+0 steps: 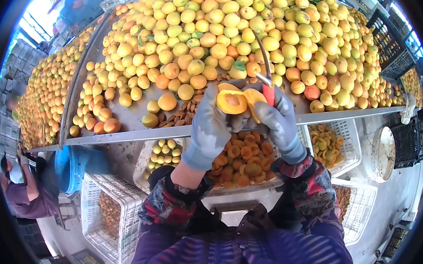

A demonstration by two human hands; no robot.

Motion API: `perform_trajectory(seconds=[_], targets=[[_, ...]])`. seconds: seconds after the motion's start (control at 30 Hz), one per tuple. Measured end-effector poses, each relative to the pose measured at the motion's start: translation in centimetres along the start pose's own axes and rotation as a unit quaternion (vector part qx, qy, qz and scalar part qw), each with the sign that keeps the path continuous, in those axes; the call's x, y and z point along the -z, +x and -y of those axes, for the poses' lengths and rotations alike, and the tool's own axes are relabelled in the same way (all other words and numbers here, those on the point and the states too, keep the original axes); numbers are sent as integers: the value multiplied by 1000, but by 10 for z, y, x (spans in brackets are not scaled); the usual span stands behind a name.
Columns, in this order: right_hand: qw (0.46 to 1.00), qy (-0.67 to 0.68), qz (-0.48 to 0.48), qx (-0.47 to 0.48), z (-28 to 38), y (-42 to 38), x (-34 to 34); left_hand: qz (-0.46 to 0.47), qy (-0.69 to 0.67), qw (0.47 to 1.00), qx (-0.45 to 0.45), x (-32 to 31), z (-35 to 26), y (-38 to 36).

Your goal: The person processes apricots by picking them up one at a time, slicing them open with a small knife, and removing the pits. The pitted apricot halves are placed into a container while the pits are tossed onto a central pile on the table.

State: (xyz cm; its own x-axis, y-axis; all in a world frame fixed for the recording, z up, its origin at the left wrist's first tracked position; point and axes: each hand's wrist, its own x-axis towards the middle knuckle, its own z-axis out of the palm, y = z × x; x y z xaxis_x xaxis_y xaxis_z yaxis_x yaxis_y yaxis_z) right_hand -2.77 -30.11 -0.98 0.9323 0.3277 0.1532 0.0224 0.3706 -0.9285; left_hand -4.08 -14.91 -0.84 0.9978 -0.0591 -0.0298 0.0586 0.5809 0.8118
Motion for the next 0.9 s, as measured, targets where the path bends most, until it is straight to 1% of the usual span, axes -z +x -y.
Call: perform_trajectory(seconds=[0.03,0.07,0.1,0.13,0.2,0.23,0.27,0.3,0.33,0.37,0.4,0.43,0.47,0.5,0.53,0.57,0.6,0.67,0.73,0.87,0.9], targets=[[1000,-1,4,-2,6,-2,4,59,-79,994,48,14,1,3],[999,-36,29,-30,15,-4,6,117,-157,976,96,25,3,5],[995,-69,52,-57,21,-7,10,114,-198,969,97,28,2,8],[995,-69,52,-59,22,-8,18,112,-199,969,97,29,1,8],[974,-105,150,-137,21,-8,31,20,-139,987,83,24,-6,5],[968,-137,130,-163,16,-11,33,11,-176,982,74,22,-9,4],[968,-137,130,-162,2,-9,45,12,-176,982,73,25,-10,4],[975,-32,154,-160,-2,0,42,49,-134,989,47,29,-9,5],[969,74,174,-156,0,4,39,86,-91,992,22,30,-8,5],[991,56,97,-76,9,-12,34,88,-91,992,24,29,-8,5],[991,57,93,-75,10,-11,27,101,-67,992,19,27,-8,4],[999,6,12,-29,10,-10,24,115,-42,992,15,26,-7,4],[996,-46,-71,17,9,-9,22,117,-42,992,19,28,-2,5],[995,-27,-80,57,8,-5,19,123,-5,992,3,32,7,8],[994,-29,-88,57,12,-2,14,130,31,991,-12,26,8,9],[990,41,-103,87,18,-1,7,136,7,990,30,18,7,3],[980,111,-118,117,23,1,1,140,5,990,36,10,6,1],[975,104,-88,177,23,7,-2,137,10,986,91,0,7,-5],[968,89,-101,211,22,12,-6,127,5,987,97,-8,8,-9],[964,63,-107,234,16,15,-11,121,24,989,85,-10,8,-11],[964,20,-120,239,15,14,-13,120,35,989,81,-9,9,-11]])
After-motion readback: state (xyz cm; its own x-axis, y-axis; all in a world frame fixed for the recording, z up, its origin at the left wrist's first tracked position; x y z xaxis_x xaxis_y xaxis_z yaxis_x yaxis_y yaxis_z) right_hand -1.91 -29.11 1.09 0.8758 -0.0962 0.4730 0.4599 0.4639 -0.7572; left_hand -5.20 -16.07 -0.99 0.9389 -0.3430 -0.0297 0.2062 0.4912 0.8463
